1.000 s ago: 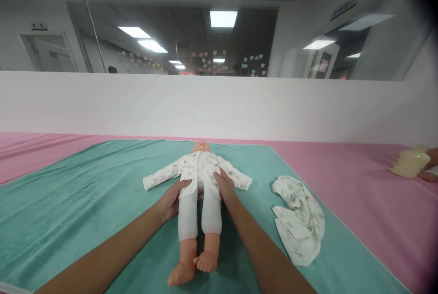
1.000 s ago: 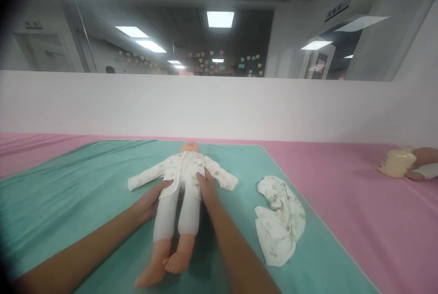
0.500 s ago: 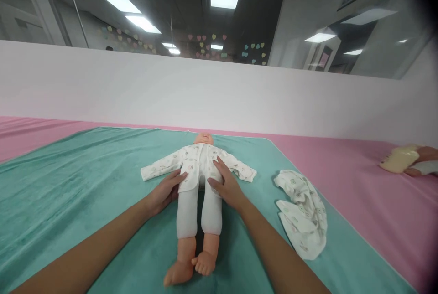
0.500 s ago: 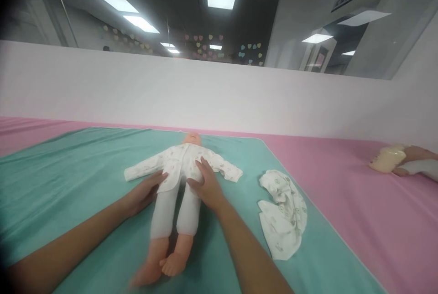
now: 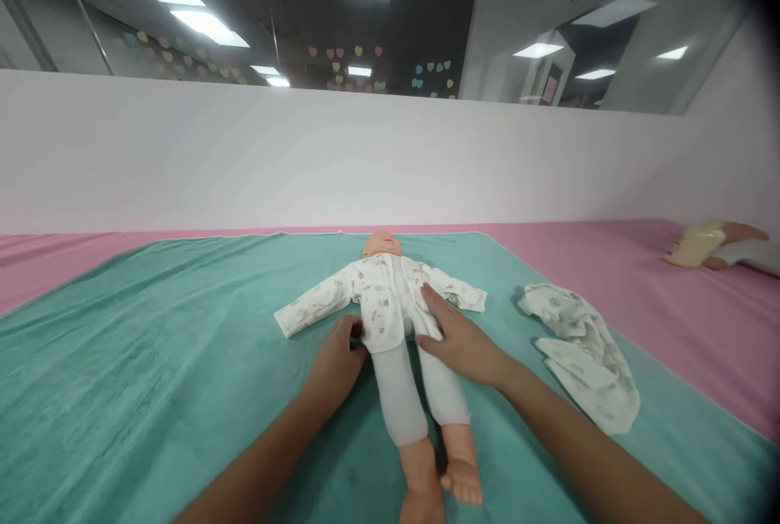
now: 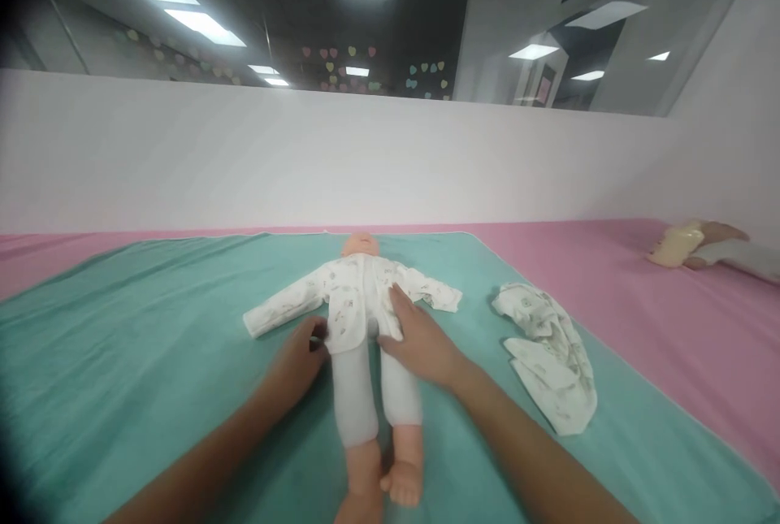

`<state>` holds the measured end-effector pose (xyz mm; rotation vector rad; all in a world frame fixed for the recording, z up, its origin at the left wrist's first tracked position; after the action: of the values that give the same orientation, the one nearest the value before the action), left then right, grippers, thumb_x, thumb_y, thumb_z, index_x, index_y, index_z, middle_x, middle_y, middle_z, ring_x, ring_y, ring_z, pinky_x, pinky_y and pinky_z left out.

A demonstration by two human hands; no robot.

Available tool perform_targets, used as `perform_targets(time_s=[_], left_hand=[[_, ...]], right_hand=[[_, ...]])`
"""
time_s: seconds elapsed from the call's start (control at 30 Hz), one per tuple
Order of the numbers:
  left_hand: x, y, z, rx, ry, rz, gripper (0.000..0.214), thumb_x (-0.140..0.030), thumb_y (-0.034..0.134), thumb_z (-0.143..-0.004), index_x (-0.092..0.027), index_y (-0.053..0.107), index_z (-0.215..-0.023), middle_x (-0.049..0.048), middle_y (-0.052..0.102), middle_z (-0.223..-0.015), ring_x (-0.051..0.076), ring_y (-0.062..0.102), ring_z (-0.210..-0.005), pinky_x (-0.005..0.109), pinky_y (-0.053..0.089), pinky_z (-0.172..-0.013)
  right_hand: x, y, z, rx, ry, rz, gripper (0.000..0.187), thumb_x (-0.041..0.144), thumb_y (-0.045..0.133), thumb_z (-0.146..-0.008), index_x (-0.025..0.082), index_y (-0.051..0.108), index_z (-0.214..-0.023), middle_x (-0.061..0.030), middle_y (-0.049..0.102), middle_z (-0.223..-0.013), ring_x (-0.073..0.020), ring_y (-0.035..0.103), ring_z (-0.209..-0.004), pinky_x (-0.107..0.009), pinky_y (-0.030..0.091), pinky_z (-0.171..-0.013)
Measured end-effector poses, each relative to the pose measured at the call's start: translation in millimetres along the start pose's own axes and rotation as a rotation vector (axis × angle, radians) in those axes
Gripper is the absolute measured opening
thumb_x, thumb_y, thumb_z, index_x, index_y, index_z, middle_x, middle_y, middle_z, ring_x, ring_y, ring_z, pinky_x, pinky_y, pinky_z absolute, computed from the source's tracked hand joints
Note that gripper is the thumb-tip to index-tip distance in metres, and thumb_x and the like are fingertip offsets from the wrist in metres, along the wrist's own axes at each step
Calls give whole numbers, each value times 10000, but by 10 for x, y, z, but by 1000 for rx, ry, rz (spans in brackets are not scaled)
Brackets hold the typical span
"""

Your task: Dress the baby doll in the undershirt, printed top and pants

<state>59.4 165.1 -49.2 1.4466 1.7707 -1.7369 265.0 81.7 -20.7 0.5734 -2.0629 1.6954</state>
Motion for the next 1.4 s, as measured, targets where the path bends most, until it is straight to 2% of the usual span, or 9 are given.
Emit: perform_targets(time_s=[0.13,0.23,0.37,0.6,0.73,0.83,1.0,1.17,1.4], left_hand=[[6,-48,-26,-26,72,-112,105,-159,430,-770,-193,527,-790,27,577,-845,164,531,-759,276,395,-651],[-26,-114,5,-76,114,-156,92,-159,419,-782,-192,496,-742,2,549,-754,139,493,-675,249,359,-596],[-92,-261,87,-205,170,-240,129,-202,409,-815,-191,467,-701,-17,503,-685,126,453,-616,238,330,-560],[-182,-272,157,-291,430,-295,54,-152,429,-798,-182,471,-781,33,529,-821,165,495,-786,272,407,-645],[-224,-186,204,-288,556,-214,92,-142,462,-819,-177,471,-903,64,525,-949,180,509,-914,316,447,-763],[-260,-155,247,-317,639,-230,217,-146,510,-817,-173,471,-1028,100,515,-1053,211,493,-1027,368,449,-839],[-351,-75,336,-207,809,-263,250,-100,498,-815,-186,494,-1050,103,548,-1089,217,505,-1062,384,452,-865],[-413,38,371,-49,822,-403,252,-122,445,-835,-210,544,-1049,71,557,-1204,234,457,-1179,424,416,-928],[-388,15,385,-59,809,-345,209,-194,444,-856,-217,592,-1002,54,606,-1162,214,511,-1146,410,445,-934]], right_hand=[[88,106,-8,-222,86,37,626,425,423,-840,255,218,-1407,-34,281,-1455,-224,345,-1276,-373,313,-1020],[89,53,-11,-351,174,78,445,441,424,-832,246,448,-1231,-49,534,-1200,-208,554,-949,-349,428,-803],[8,-34,16,-396,283,-16,281,431,396,-844,240,552,-979,19,564,-729,-160,508,-644,-291,397,-602],[90,-39,71,-555,-13,-286,185,336,407,-882,222,552,-899,3,583,-879,-156,528,-834,-291,403,-772],[232,0,113,-350,-282,-291,227,272,404,-896,248,582,-1035,-27,603,-1062,-163,526,-1014,-317,378,-911],[265,-26,117,-291,-322,-248,265,280,400,-903,272,571,-1104,-22,616,-1084,-161,531,-1026,-318,384,-911],[-145,-289,30,-448,7,-44,253,331,357,-905,230,588,-923,-18,641,-920,-155,562,-851,-281,406,-760],[-847,-564,107,-282,511,284,285,381,378,-865,206,574,-754,-30,626,-756,-173,545,-689,-264,340,-583],[-1092,-597,809,-358,504,446,257,288,469,-798,189,572,-1011,-92,587,-1067,-252,486,-1035,-364,320,-870]])
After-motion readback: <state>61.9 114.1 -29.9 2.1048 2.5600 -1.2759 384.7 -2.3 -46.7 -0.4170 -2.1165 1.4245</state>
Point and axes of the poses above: each hand's wrist, its own z-axis away from the middle knuckle, its own y-axis out of the palm, x = y × z, the point moved 2 cm from there along -z, towards the middle knuckle
